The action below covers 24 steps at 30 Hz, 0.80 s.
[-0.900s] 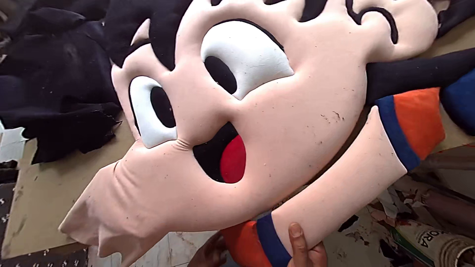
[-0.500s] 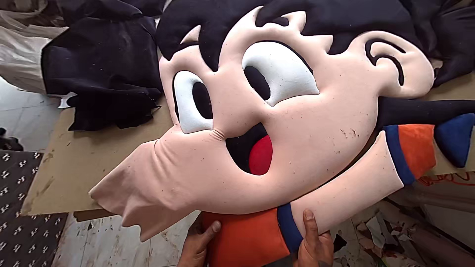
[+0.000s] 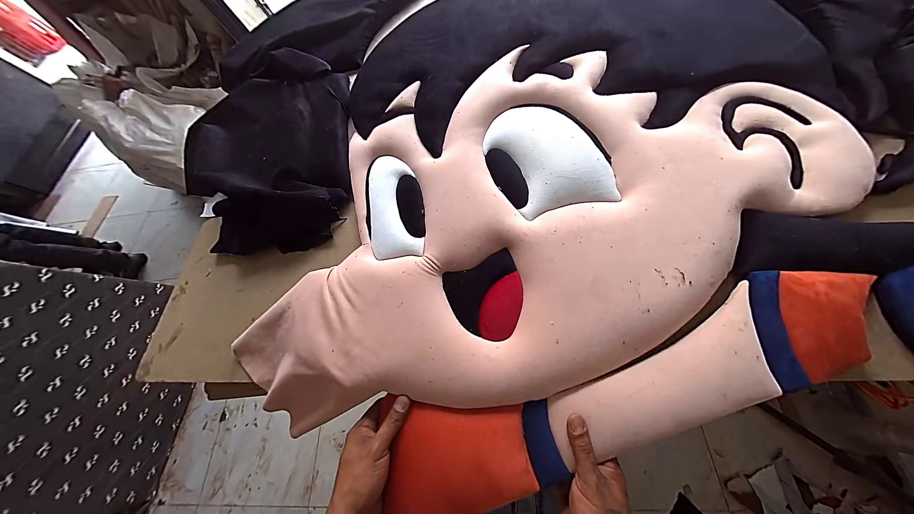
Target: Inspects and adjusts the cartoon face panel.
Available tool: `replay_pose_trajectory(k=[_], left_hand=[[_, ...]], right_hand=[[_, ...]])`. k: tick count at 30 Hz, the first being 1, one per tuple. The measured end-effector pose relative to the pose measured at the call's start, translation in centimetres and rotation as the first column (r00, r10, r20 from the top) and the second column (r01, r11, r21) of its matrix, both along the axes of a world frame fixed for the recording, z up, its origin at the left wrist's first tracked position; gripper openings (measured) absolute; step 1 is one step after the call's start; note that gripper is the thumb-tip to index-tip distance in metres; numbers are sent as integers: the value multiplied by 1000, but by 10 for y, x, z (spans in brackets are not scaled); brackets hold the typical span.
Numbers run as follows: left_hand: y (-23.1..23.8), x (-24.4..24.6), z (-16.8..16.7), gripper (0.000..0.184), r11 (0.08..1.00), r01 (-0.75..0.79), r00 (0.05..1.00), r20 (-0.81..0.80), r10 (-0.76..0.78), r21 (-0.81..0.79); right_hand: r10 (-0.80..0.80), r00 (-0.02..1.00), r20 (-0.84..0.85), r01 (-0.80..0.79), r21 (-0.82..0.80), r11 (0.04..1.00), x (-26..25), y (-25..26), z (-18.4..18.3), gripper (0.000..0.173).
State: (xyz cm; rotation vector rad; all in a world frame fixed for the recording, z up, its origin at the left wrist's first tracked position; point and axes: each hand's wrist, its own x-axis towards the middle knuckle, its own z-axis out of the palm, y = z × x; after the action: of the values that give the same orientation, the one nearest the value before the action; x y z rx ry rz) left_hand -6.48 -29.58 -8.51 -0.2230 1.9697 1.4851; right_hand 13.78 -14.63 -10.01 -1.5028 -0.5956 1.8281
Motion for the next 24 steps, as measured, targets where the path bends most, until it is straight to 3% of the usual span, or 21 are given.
replay_pose_trajectory(k=[11,17,21,24], left_hand=[[1,-14,10,26,995,86,996,-14,-87,-45],[-1,-14,13,18,998,45,995,-91,-48,-40],[0,-27,28,25,978,172,978,-99,-184,-117],[-3,-27,27,26,980,171,980,-86,-180,-100]], right_hand=[[-58,996,-70,56,-37,998,-7,-1,-1,33],[-63,987,-145,61,-13,998,-5,-1,7,33],[-77,989,-125,75,-22,997,-15,2,15,35],[-36,991,-129,34,-17,999,-11,4,15,33]])
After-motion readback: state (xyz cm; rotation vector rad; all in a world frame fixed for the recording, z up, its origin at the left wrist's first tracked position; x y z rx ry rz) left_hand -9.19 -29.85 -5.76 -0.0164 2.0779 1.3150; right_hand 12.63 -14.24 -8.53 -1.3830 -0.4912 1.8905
